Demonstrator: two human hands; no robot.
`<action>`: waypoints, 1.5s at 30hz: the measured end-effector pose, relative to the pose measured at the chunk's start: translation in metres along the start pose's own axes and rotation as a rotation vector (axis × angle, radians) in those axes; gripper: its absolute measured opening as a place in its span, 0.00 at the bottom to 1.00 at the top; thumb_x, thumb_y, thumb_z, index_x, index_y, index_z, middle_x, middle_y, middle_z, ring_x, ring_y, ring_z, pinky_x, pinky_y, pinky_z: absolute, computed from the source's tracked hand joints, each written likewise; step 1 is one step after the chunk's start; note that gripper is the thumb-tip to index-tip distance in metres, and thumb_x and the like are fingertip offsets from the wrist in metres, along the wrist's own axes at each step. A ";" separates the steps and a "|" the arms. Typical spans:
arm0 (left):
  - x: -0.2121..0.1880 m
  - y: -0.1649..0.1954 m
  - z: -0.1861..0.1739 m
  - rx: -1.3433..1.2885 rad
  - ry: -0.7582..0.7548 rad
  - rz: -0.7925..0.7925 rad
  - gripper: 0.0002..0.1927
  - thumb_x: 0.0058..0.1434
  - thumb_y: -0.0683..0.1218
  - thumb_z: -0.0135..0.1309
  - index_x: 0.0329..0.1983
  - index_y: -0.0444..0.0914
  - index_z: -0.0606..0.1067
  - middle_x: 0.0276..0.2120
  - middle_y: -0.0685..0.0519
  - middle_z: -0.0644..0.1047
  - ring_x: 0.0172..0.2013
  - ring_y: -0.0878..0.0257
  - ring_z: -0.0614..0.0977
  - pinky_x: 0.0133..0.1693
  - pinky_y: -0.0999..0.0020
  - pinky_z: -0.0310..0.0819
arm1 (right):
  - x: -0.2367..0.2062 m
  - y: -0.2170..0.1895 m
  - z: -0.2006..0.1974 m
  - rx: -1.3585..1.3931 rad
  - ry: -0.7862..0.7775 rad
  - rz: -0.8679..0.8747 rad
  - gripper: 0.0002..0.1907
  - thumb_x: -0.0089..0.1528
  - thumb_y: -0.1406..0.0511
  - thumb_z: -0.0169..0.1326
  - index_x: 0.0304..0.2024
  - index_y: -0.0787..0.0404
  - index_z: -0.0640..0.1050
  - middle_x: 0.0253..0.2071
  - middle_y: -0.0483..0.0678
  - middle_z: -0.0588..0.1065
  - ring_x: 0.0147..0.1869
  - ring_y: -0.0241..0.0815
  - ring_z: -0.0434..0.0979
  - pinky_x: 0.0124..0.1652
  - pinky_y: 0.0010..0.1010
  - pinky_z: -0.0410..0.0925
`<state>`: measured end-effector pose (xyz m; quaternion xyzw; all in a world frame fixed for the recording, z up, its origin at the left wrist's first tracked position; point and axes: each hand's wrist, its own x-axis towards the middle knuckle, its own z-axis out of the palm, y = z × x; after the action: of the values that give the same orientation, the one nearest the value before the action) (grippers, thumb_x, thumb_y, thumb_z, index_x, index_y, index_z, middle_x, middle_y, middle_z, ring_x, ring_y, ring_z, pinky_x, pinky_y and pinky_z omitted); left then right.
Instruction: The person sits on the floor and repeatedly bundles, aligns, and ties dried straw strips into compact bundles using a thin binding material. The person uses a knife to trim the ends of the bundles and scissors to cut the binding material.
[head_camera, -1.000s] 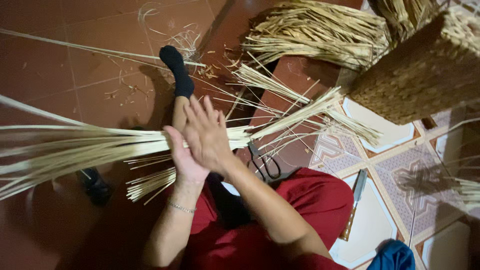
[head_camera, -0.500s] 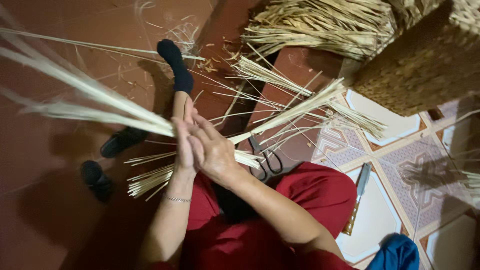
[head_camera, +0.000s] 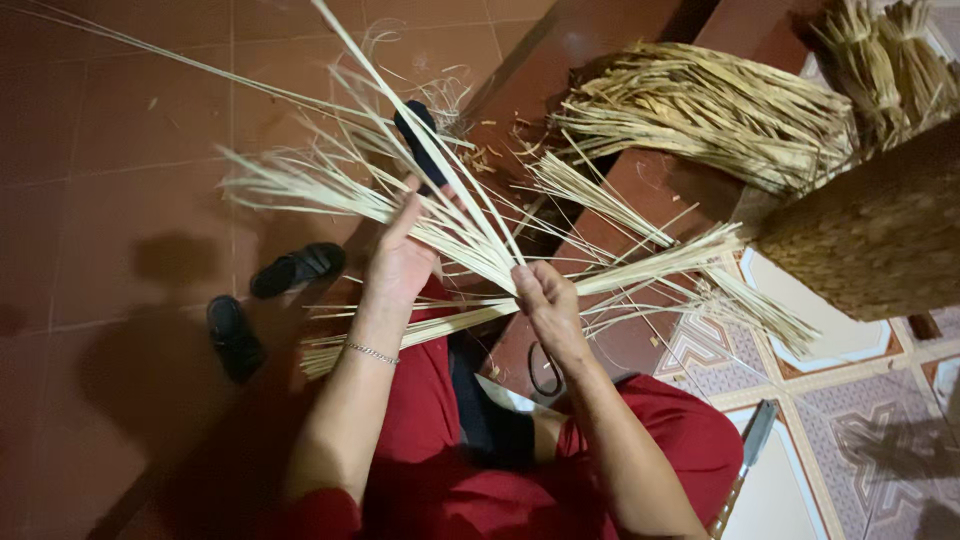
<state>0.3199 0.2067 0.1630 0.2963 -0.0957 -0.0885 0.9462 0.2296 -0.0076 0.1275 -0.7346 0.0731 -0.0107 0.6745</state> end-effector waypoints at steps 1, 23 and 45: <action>0.000 0.002 0.001 0.028 -0.006 0.017 0.31 0.70 0.49 0.57 0.71 0.31 0.65 0.56 0.40 0.76 0.57 0.51 0.78 0.62 0.54 0.72 | 0.000 0.000 -0.001 -0.003 0.021 -0.028 0.16 0.71 0.57 0.51 0.33 0.61 0.75 0.23 0.37 0.65 0.25 0.27 0.60 0.25 0.22 0.55; -0.005 -0.001 -0.036 -0.023 -0.083 -0.073 0.47 0.61 0.46 0.65 0.78 0.32 0.53 0.65 0.37 0.68 0.67 0.43 0.71 0.69 0.46 0.65 | -0.002 0.004 -0.005 0.061 -0.048 -0.174 0.12 0.70 0.61 0.53 0.43 0.65 0.77 0.28 0.38 0.69 0.29 0.27 0.64 0.30 0.20 0.61; 0.039 0.014 0.052 0.118 -0.127 -0.142 0.17 0.75 0.57 0.46 0.48 0.39 0.72 0.21 0.61 0.62 0.22 0.70 0.61 0.27 0.72 0.58 | 0.001 -0.007 -0.042 0.069 -0.508 0.051 0.26 0.67 0.59 0.59 0.64 0.63 0.75 0.53 0.50 0.79 0.55 0.40 0.77 0.55 0.32 0.71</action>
<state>0.3470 0.1807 0.2182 0.3513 -0.1392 -0.1681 0.9105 0.2265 -0.0484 0.1382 -0.6881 -0.0808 0.1887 0.6959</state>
